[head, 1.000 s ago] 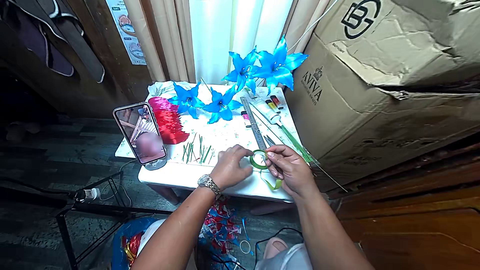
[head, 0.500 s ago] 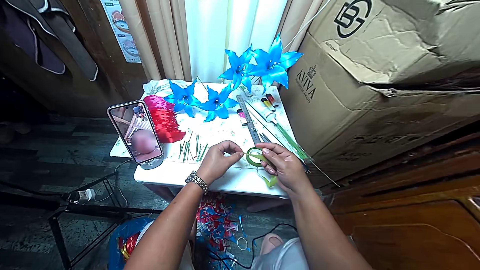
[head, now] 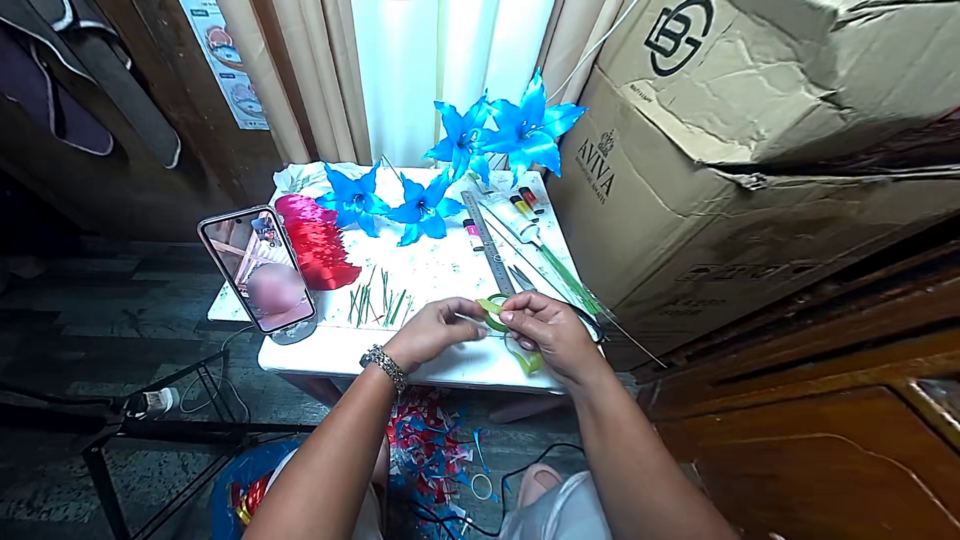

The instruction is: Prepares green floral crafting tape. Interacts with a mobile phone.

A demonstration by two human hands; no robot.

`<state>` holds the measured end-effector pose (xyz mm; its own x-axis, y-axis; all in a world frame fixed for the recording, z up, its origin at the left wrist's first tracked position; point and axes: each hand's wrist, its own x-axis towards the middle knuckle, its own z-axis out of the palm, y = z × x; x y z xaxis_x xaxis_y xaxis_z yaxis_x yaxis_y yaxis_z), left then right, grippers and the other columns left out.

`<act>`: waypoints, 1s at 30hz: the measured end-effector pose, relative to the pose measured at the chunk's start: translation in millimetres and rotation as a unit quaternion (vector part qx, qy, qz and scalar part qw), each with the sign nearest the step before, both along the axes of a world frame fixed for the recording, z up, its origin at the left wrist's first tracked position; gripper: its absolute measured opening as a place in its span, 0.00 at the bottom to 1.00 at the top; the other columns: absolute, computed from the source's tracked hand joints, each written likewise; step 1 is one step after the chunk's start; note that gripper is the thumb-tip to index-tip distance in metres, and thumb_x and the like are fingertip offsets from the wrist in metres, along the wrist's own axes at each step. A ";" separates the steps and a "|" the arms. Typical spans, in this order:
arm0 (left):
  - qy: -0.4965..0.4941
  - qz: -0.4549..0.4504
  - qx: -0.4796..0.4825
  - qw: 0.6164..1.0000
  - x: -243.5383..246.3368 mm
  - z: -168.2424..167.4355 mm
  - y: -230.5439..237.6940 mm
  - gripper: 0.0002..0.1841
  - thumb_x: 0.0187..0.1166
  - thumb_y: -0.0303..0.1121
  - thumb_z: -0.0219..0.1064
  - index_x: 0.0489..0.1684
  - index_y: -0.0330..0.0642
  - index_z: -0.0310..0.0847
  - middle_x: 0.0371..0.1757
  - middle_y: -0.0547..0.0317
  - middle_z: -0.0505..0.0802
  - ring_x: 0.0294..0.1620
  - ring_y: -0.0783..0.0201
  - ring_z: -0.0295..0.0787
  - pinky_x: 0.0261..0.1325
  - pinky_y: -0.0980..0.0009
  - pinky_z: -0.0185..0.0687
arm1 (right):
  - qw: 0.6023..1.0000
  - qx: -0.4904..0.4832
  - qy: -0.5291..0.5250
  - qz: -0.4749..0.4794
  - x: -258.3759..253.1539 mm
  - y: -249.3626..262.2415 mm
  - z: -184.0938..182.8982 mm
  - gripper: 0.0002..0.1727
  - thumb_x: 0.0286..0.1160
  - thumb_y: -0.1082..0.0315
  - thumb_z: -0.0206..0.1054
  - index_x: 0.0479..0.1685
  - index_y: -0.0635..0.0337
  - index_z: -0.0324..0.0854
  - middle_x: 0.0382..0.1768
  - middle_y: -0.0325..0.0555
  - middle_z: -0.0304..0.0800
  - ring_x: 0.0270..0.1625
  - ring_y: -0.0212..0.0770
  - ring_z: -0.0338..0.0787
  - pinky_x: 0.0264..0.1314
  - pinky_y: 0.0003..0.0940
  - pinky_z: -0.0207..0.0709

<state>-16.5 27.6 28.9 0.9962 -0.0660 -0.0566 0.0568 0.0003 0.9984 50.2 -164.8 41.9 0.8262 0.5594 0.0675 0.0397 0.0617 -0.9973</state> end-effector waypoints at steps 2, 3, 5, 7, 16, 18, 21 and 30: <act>0.004 0.004 -0.077 0.997 -1.0 0.3 -11.5 0.07 0.79 0.23 0.67 0.51 0.35 0.83 0.44 0.61 0.91 0.40 0.75 0.86 0.49 0.76 0.83 | 1.000 0.007 -0.001 -0.003 0.3 1.0 -0.6 0.08 0.76 0.81 0.64 0.37 0.59 0.85 0.22 0.33 0.86 0.19 0.20 0.76 0.22 0.12 0.68; -0.006 0.038 -0.126 0.991 -1.7 0.9 -18.4 0.04 0.80 0.22 0.65 0.46 0.36 0.83 0.42 0.62 0.91 0.39 0.74 0.87 0.48 0.76 0.83 | 1.000 0.006 -0.005 -0.006 0.1 1.6 -0.9 0.08 0.76 0.81 0.64 0.37 0.59 0.85 0.22 0.33 0.85 0.19 0.20 0.76 0.22 0.12 0.68; -0.024 0.117 -0.188 0.975 -2.1 4.0 -29.2 0.04 0.82 0.21 0.65 0.43 0.37 0.86 0.39 0.60 0.91 0.36 0.72 0.86 0.43 0.76 0.84 | 1.000 0.002 -0.015 -0.013 0.2 2.3 -2.0 0.08 0.76 0.81 0.65 0.37 0.58 0.85 0.21 0.32 0.84 0.19 0.20 0.75 0.22 0.13 0.67; -0.034 0.165 -0.189 0.967 -2.1 5.2 -32.4 0.05 0.82 0.22 0.66 0.40 0.38 0.88 0.37 0.60 0.91 0.35 0.71 0.86 0.41 0.77 0.82 | 0.999 -0.008 -0.028 -0.016 0.3 2.1 -3.4 0.07 0.75 0.80 0.66 0.37 0.58 0.86 0.21 0.32 0.84 0.19 0.20 0.75 0.23 0.13 0.67; -0.031 0.221 -0.161 0.961 -0.5 1.2 -26.3 0.04 0.82 0.24 0.67 0.38 0.40 0.86 0.34 0.62 0.90 0.32 0.72 0.85 0.37 0.78 0.81 | 0.999 -0.024 -0.024 -0.005 -0.9 4.8 -3.3 0.07 0.76 0.80 0.66 0.37 0.59 0.85 0.21 0.32 0.84 0.19 0.21 0.75 0.22 0.13 0.67; -0.037 0.217 -0.161 0.962 -1.5 1.7 -22.2 0.04 0.84 0.25 0.65 0.39 0.41 0.85 0.34 0.63 0.90 0.33 0.72 0.85 0.38 0.78 0.81 | 1.000 -0.024 -0.017 0.009 -0.3 4.3 -2.5 0.07 0.80 0.79 0.63 0.37 0.60 0.85 0.22 0.34 0.86 0.21 0.22 0.79 0.25 0.14 0.73; -0.089 0.168 -0.144 0.971 -8.3 4.5 -3.7 0.06 0.84 0.26 0.62 0.39 0.45 0.86 0.36 0.65 0.91 0.35 0.74 0.86 0.40 0.78 0.82 | 0.994 -0.078 -0.082 0.005 10.1 -5.4 -5.4 0.12 0.89 0.69 0.57 0.49 0.63 0.87 0.41 0.39 0.93 0.43 0.28 0.91 0.52 0.25 0.86; -0.188 0.045 -0.135 0.972 -35.8 17.6 43.4 0.05 0.76 0.28 0.68 0.33 0.47 0.89 0.39 0.61 0.95 0.39 0.72 0.90 0.46 0.76 0.86 | 0.863 -0.394 -0.316 0.007 32.7 -21.0 -20.2 0.19 0.72 0.83 0.61 0.54 0.59 0.93 0.58 0.49 0.92 0.67 0.57 0.83 0.71 0.57 0.72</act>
